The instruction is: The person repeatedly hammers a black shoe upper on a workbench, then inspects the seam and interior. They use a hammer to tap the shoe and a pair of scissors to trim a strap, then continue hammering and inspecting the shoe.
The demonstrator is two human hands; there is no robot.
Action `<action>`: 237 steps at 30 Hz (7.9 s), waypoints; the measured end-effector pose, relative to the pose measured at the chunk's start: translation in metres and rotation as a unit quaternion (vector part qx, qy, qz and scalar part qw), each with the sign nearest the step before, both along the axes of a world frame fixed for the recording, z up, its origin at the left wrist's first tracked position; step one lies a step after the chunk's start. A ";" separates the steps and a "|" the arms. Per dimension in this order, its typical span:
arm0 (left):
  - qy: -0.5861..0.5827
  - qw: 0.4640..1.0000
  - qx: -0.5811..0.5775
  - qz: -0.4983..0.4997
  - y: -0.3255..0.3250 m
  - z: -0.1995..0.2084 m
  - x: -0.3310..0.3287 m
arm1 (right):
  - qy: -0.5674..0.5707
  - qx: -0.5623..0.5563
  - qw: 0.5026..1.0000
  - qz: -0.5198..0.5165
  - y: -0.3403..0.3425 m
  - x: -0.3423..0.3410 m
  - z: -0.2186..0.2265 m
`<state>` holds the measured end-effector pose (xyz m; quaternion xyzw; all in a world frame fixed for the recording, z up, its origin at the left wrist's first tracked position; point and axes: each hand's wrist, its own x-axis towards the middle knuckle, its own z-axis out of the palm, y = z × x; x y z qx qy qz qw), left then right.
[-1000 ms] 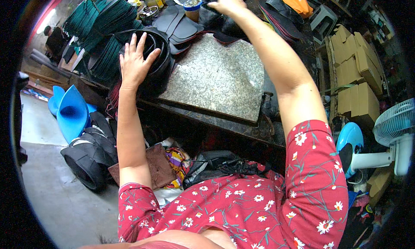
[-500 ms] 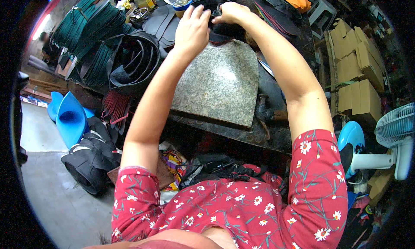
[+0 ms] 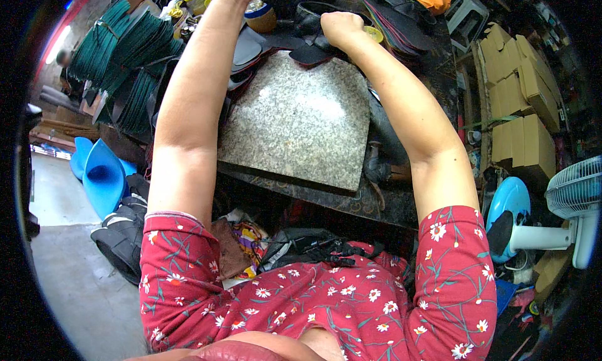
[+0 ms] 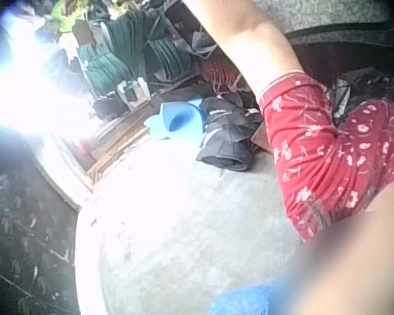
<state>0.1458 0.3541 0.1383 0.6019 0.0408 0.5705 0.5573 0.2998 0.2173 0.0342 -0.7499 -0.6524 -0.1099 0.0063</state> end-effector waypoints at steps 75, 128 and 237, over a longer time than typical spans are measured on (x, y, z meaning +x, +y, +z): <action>0.554 0.713 0.367 0.225 -0.298 -0.131 -0.105 | 0.130 0.156 0.979 -0.002 -0.258 -0.020 -0.016; 0.594 0.665 0.425 0.154 -0.314 -0.125 -0.123 | 0.256 0.096 0.958 0.086 -0.268 -0.032 -0.004; 0.466 0.654 0.528 0.275 -0.309 -0.144 -0.088 | 0.457 0.181 0.867 0.082 -0.262 -0.021 -0.002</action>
